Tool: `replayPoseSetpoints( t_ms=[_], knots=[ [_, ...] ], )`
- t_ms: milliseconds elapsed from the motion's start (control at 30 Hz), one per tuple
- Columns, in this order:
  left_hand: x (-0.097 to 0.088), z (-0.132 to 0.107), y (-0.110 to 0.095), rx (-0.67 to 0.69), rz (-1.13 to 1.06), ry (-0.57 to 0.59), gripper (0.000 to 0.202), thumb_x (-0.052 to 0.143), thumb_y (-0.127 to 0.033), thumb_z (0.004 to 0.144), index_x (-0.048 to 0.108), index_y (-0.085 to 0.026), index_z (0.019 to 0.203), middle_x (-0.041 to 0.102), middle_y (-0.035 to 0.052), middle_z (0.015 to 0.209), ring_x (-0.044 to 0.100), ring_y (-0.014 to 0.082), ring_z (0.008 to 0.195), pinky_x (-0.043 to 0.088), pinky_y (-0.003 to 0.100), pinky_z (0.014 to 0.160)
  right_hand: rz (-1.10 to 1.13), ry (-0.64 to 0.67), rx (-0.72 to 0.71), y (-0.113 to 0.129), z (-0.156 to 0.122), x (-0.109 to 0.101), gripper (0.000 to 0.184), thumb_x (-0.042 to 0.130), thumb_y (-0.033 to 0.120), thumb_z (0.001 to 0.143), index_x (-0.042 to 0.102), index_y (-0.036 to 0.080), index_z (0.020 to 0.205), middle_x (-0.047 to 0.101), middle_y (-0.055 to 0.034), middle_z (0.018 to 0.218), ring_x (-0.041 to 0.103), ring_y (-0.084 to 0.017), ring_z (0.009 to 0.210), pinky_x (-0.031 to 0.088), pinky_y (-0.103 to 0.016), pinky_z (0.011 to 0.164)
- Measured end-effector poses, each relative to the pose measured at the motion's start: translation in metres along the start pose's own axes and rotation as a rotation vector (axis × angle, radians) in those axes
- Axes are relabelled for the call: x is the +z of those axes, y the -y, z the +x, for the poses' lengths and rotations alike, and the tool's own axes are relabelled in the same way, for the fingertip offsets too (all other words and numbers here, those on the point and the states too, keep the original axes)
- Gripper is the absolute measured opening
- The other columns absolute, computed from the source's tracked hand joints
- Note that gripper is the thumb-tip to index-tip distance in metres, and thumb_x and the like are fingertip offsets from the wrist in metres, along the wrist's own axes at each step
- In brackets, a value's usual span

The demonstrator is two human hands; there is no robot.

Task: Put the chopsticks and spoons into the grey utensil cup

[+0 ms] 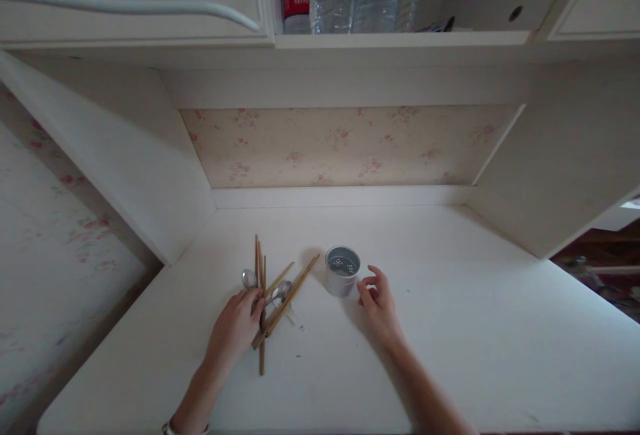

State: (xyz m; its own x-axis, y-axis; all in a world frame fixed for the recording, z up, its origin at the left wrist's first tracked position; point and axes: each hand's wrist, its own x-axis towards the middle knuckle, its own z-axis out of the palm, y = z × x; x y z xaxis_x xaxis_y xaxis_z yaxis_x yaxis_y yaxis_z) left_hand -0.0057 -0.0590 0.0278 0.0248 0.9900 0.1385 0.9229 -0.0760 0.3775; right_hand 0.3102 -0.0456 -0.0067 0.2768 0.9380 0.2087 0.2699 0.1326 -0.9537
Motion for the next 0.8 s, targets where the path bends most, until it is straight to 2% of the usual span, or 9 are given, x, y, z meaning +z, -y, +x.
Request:
replayPoseSetpoints(
  t_ms=[167, 367, 467, 567, 800],
  knots=[
    [0.001, -0.005, 0.005, 0.047, -0.024, 0.013, 0.033, 0.039, -0.028, 0.093, 0.064, -0.021, 0.113, 0.069, 0.0083, 0.112, 0.062, 0.0239, 0.104, 0.046, 0.035, 0.095, -0.034, 0.03, 0.017, -0.004, -0.001, -0.001, 0.05, 0.05, 0.053, 0.089, 0.044, 0.021, 0.128, 0.063, -0.0041, 0.091, 0.059, -0.015, 0.056, 0.046, -0.026, 0.051],
    [0.003, -0.009, 0.006, -0.004, 0.013, 0.006, 0.034, 0.038, -0.03, 0.094, 0.063, -0.019, 0.115, 0.069, 0.0093, 0.11, 0.064, 0.0241, 0.1, 0.047, 0.035, 0.091, -0.082, 0.041, -0.02, -0.002, -0.002, 0.0, 0.046, 0.049, 0.05, 0.09, 0.046, 0.02, 0.125, 0.064, -0.0048, 0.089, 0.057, -0.014, 0.055, 0.046, -0.027, 0.052],
    [-0.001, -0.006, -0.002, -0.019, 0.048, -0.013, 0.036, 0.035, -0.033, 0.096, 0.064, -0.018, 0.111, 0.07, 0.0099, 0.107, 0.063, 0.0251, 0.099, 0.047, 0.037, 0.091, -0.096, 0.04, -0.019, -0.002, -0.002, 0.0, 0.044, 0.048, 0.049, 0.09, 0.047, 0.021, 0.125, 0.064, -0.0046, 0.089, 0.058, -0.014, 0.056, 0.047, -0.027, 0.053],
    [-0.007, -0.001, -0.013, 0.019, 0.069, 0.033, 0.033, 0.041, -0.036, 0.095, 0.066, -0.019, 0.106, 0.07, 0.0089, 0.104, 0.062, 0.025, 0.097, 0.046, 0.036, 0.09, -0.1, 0.053, -0.017, -0.002, -0.002, 0.0, 0.042, 0.048, 0.048, 0.091, 0.047, 0.022, 0.124, 0.064, -0.0038, 0.09, 0.057, -0.014, 0.056, 0.046, -0.026, 0.052],
    [-0.017, 0.008, -0.036, 0.015, 0.18, 0.155, 0.024, 0.044, -0.022, 0.091, 0.068, -0.018, 0.093, 0.069, 0.0092, 0.098, 0.062, 0.024, 0.095, 0.044, 0.033, 0.086, -0.126, 0.077, -0.083, 0.002, -0.004, 0.0, 0.036, 0.049, 0.046, 0.092, 0.05, 0.022, 0.119, 0.062, -0.0004, 0.085, 0.054, -0.012, 0.053, 0.043, -0.025, 0.05]
  ],
)
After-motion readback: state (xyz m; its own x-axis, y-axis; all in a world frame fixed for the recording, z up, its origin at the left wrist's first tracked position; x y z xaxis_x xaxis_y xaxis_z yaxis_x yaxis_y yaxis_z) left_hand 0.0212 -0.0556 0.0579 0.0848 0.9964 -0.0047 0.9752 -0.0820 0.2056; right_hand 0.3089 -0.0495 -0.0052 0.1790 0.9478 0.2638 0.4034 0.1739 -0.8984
